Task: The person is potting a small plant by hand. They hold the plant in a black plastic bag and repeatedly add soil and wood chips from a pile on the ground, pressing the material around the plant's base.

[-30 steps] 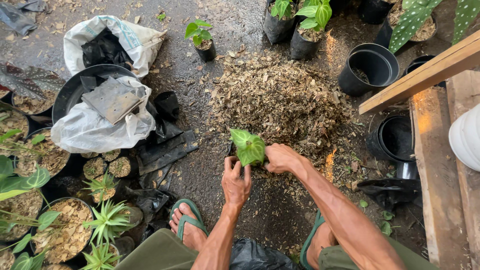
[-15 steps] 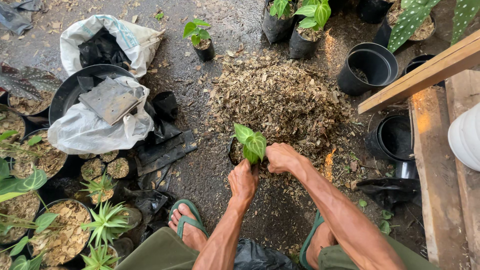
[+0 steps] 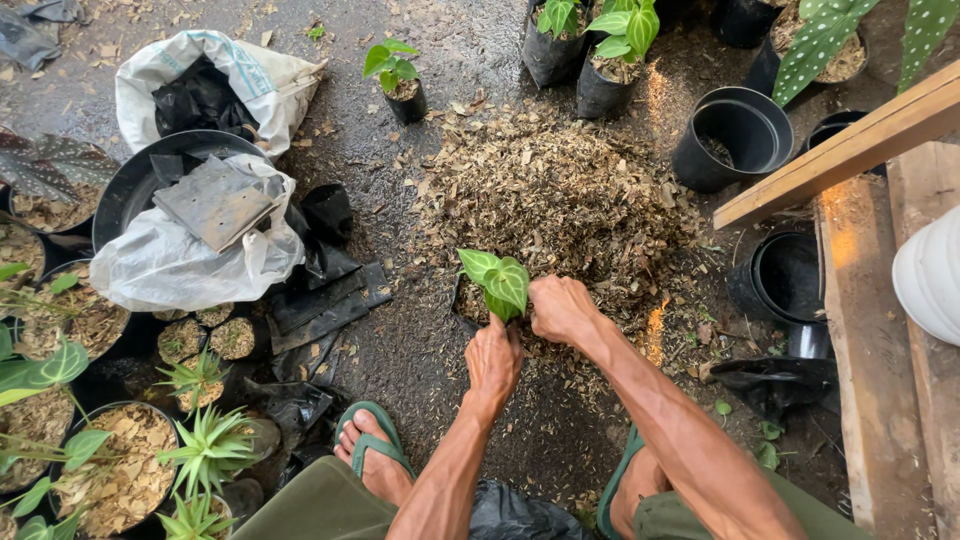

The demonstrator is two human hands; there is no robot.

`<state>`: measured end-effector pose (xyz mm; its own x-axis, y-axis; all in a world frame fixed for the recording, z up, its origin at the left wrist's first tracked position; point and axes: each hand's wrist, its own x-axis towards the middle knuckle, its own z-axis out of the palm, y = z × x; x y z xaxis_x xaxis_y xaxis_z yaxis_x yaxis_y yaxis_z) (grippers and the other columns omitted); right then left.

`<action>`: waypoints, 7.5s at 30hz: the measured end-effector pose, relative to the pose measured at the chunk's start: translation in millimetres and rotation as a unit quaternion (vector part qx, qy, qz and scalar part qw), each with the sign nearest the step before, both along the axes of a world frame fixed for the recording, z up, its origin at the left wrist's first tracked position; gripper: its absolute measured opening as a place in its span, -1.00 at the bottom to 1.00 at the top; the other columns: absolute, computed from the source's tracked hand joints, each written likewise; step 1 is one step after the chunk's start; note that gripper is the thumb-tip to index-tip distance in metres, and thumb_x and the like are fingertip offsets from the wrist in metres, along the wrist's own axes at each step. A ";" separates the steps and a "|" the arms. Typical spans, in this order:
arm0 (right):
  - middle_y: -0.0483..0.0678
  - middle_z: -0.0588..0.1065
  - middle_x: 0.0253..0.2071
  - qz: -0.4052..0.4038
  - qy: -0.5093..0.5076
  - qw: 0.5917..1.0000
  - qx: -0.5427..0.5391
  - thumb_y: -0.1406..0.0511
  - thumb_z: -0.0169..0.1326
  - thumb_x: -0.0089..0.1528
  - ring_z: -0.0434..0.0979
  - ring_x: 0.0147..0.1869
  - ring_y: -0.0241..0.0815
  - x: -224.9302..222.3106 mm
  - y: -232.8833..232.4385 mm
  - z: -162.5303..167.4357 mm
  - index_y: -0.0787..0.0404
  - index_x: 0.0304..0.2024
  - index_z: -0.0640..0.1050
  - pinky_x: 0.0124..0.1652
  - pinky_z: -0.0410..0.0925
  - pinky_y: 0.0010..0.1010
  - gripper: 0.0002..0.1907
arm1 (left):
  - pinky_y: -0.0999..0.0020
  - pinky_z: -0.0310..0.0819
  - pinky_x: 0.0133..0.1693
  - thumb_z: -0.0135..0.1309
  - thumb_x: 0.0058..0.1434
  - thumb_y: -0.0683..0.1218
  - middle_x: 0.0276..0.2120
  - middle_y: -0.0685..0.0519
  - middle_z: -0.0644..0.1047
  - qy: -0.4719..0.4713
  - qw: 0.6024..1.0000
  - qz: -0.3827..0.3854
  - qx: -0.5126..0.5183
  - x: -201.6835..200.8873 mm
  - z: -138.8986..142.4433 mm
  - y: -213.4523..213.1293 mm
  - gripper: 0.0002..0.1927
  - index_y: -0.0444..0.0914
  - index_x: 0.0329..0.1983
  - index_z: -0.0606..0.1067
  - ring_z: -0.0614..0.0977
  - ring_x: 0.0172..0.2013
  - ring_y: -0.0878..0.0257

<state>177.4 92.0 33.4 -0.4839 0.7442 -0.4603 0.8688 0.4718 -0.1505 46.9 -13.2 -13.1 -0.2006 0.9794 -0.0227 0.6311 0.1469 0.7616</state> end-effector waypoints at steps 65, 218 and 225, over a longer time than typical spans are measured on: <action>0.11 0.43 -0.05 -0.202 0.329 0.922 0.018 0.35 0.07 0.27 0.56 -0.16 -0.03 -4.6 -12.1 -23.4 0.22 -0.03 0.44 -0.20 0.54 -0.14 -0.78 | -0.07 0.37 0.09 0.31 0.05 -0.01 0.04 -0.20 0.37 -0.021 0.977 0.185 0.101 -38.1 15.4 -10.0 -0.52 -0.35 -0.03 0.49 0.43 0.11 -0.10; -0.01 0.48 -0.42 -0.091 0.049 0.992 -0.069 0.40 -0.05 0.16 0.33 -0.54 -0.18 -2.3 -26.1 -7.9 0.26 0.01 0.58 -0.55 0.28 -0.35 -0.62 | -0.17 -0.05 0.43 0.02 0.27 -0.16 -0.21 -0.20 0.57 0.180 0.981 -0.071 -0.004 -10.3 44.0 -19.8 -0.65 -0.41 0.09 0.40 0.56 -0.05 0.01; 0.20 0.29 -0.13 -0.053 0.141 0.977 0.153 0.18 0.09 0.21 0.39 -0.21 0.02 -9.4 -36.2 -7.0 0.33 -0.14 0.56 -0.39 0.42 -0.03 -0.67 | -0.16 0.07 0.27 0.04 0.26 -0.02 0.25 -0.33 0.20 0.165 0.976 0.095 0.103 -16.6 47.6 -28.2 -0.48 -0.49 0.15 0.39 0.19 0.30 -0.21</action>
